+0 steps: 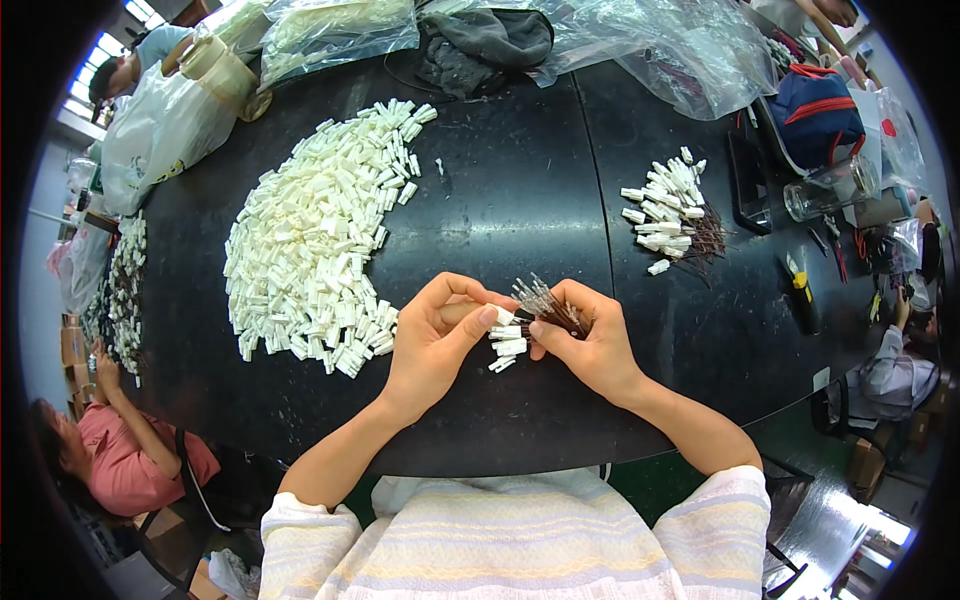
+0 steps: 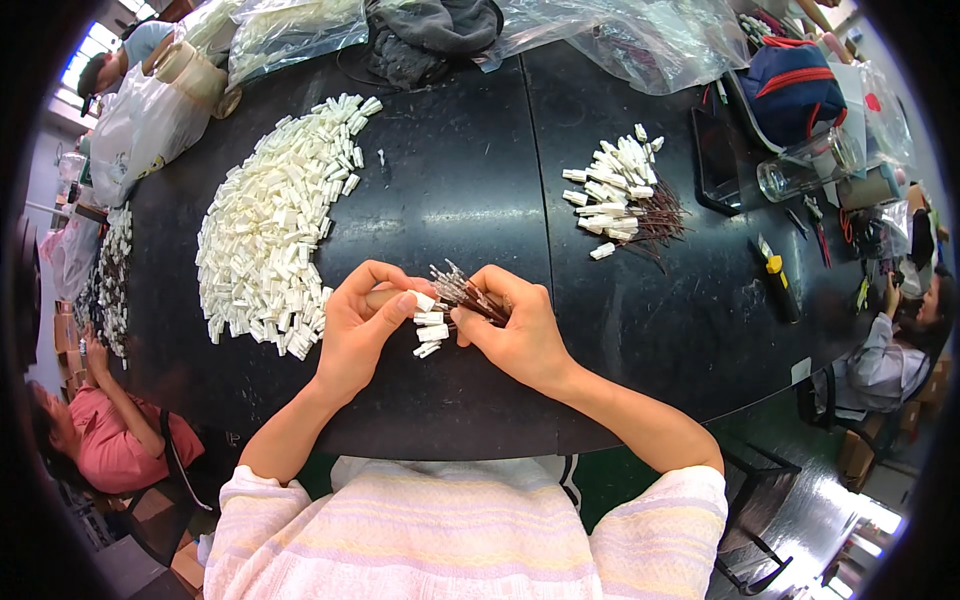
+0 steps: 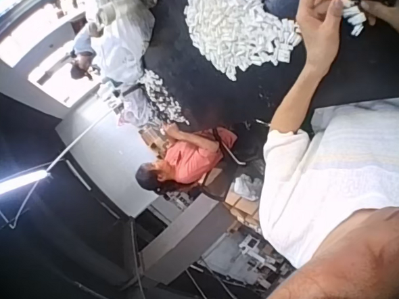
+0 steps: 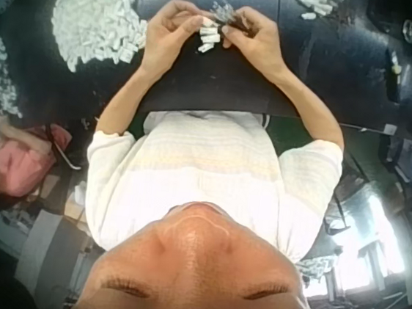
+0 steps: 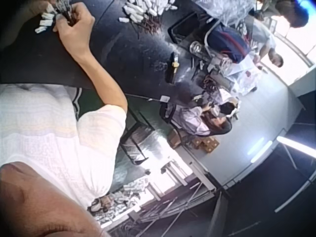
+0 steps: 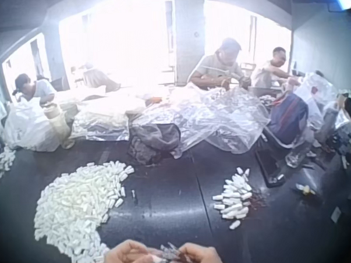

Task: The person assembles small white plastic components onto the ends of brown wires by hand.

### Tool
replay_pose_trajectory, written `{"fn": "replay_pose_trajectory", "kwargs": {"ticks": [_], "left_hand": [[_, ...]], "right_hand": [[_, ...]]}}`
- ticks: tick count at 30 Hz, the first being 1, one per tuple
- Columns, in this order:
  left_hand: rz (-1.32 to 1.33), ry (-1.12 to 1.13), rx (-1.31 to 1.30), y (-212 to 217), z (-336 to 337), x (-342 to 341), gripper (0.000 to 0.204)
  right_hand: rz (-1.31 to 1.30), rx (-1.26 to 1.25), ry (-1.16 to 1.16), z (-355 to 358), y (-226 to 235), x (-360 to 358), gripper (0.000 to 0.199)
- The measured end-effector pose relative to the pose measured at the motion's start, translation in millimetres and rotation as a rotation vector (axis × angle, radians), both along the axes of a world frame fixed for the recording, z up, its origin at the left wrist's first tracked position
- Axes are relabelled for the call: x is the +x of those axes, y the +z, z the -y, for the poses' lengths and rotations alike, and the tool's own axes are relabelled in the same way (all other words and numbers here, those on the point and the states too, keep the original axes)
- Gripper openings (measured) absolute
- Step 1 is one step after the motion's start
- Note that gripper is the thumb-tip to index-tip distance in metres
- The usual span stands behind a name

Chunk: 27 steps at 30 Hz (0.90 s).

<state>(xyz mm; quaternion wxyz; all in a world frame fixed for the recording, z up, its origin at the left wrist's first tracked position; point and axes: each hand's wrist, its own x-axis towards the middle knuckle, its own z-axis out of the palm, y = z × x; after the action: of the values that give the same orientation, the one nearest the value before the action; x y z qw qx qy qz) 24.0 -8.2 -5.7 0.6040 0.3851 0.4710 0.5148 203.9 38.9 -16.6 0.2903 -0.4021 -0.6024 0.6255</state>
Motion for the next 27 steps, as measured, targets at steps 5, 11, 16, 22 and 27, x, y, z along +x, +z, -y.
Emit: {"fn": "replay_pose_trajectory", "kwargs": {"ticks": [5, 11, 16, 22, 27], "left_hand": [[-0.026, -0.053, 0.027, -6, 4, 5, 0.013], [-0.065, -0.112, 0.097, -14, 1, 0, 0.01], [-0.354, -0.131, 0.228, 1, 2, -3, 0.009], [-1.176, -0.222, 0.416, 38, -4, -54, 0.023], [-1.409, -0.271, 0.343, 31, 6, -59, 0.022]], "right_hand": [[-0.056, -0.036, 0.002, 3, 1, 0, 0.006], [-0.038, -0.004, 0.04, 4, 1, 0, 0.006], [-0.101, -0.024, 0.016, 3, -1, 0, 0.006], [-0.137, -0.112, -0.014, 0, 1, 3, 0.006], [-0.193, -0.126, 0.042, 0, 1, 0, 0.006]]}}
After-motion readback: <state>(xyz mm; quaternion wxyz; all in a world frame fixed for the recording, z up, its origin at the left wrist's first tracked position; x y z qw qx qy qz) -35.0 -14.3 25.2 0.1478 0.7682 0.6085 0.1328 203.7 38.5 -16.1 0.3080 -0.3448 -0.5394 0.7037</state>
